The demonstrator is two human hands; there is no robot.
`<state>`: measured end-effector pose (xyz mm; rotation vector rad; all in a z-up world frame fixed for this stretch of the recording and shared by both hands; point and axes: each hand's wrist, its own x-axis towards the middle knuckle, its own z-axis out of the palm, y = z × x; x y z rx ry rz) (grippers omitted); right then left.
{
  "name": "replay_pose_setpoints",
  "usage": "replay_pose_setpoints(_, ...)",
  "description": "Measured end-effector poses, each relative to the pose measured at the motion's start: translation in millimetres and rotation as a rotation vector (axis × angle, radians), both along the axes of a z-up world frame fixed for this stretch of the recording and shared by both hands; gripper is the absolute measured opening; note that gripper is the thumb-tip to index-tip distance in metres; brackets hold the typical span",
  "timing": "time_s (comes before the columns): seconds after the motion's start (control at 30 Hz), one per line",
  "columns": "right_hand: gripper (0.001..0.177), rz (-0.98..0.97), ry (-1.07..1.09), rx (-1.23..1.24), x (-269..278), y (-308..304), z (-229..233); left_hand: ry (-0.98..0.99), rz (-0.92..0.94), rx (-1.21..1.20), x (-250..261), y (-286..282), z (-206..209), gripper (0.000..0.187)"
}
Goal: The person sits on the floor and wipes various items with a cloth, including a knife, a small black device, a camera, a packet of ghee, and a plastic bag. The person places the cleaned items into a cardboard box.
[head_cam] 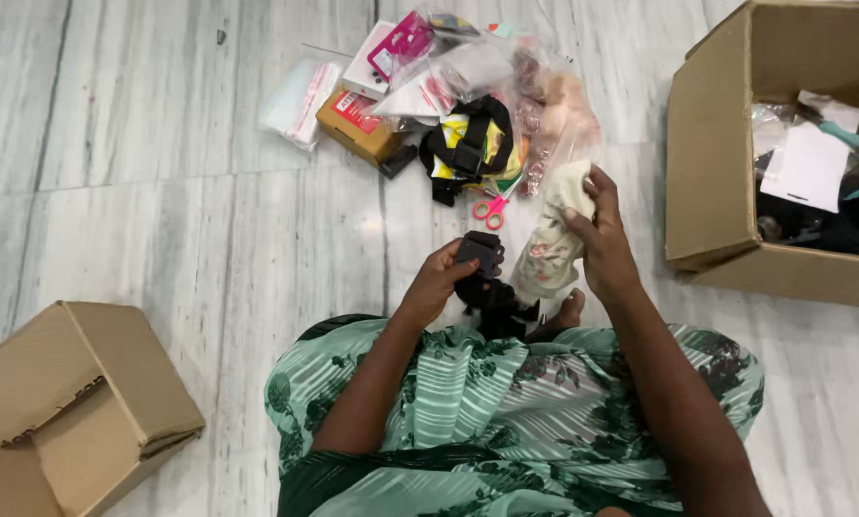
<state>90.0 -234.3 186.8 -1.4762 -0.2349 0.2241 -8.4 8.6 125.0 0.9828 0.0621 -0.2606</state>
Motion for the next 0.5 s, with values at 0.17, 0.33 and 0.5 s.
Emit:
replay_pose_setpoints(0.17, 0.046, 0.321, -0.446, -0.114, -52.2, 43.4, -13.0, -0.016, 0.05, -0.056, -4.8, -17.8, -19.3, 0.041)
replay_pose_setpoints(0.33, 0.031, 0.116, -0.905, -0.618, -71.2, 59.7, -13.6, -0.068, -0.001, 0.033, -17.1, -20.5, -36.5, 0.044)
replay_pose_setpoints(0.5, 0.016, -0.1, -0.776, -0.598, -40.6, 47.5, -47.1, -0.074, -0.086, 0.144, -13.3, -20.8, -46.5, 0.047)
